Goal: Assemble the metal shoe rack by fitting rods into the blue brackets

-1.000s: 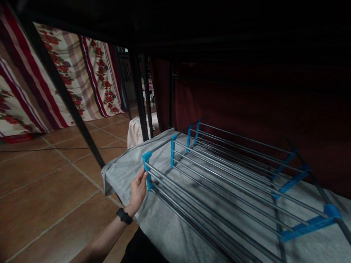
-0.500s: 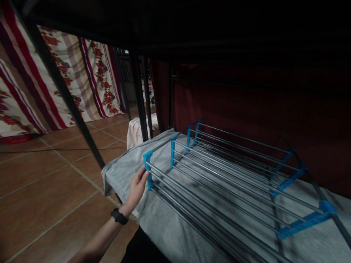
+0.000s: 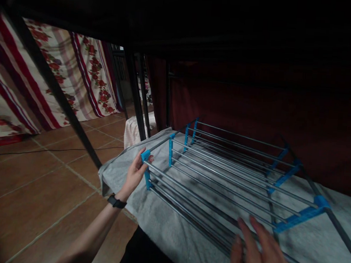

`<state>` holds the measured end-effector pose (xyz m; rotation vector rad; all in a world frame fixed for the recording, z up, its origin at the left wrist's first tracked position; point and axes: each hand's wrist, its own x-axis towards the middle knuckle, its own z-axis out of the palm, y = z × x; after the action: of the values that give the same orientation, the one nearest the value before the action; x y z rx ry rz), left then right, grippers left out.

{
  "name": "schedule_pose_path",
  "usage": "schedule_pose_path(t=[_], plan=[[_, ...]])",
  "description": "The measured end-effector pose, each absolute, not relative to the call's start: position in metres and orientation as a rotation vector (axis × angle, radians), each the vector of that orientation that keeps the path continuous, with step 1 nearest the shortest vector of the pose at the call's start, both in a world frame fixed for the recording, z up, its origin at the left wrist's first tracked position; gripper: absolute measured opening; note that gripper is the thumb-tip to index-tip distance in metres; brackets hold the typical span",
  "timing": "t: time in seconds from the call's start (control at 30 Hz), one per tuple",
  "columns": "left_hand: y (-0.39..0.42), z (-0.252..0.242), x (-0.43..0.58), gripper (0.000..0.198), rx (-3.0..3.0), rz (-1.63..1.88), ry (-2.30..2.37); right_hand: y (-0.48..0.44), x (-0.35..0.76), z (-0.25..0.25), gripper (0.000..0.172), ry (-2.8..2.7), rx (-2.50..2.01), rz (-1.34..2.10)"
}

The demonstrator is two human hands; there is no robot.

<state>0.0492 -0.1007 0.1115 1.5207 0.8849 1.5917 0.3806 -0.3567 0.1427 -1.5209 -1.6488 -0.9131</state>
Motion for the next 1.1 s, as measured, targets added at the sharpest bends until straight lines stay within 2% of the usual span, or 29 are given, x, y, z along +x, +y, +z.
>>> schedule_pose_path(t=[0.23, 0.6, 1.1], plan=[[-0.105, 0.118, 0.052, 0.06, 1.546, 1.598, 0.977, -0.295, 0.345, 0.147, 0.031, -2.075, -1.566, -0.833], [-0.101, 0.11, 0.043, 0.058, 1.456, 1.536, 0.821, -0.291, 0.349, 0.142, 0.032, -2.085, -1.575, -0.786], [-0.103, 0.108, 0.039, 0.06, 1.503, 1.481, 0.912, -0.283, 0.364, 0.13, 0.032, -2.129, -1.412, -0.861]])
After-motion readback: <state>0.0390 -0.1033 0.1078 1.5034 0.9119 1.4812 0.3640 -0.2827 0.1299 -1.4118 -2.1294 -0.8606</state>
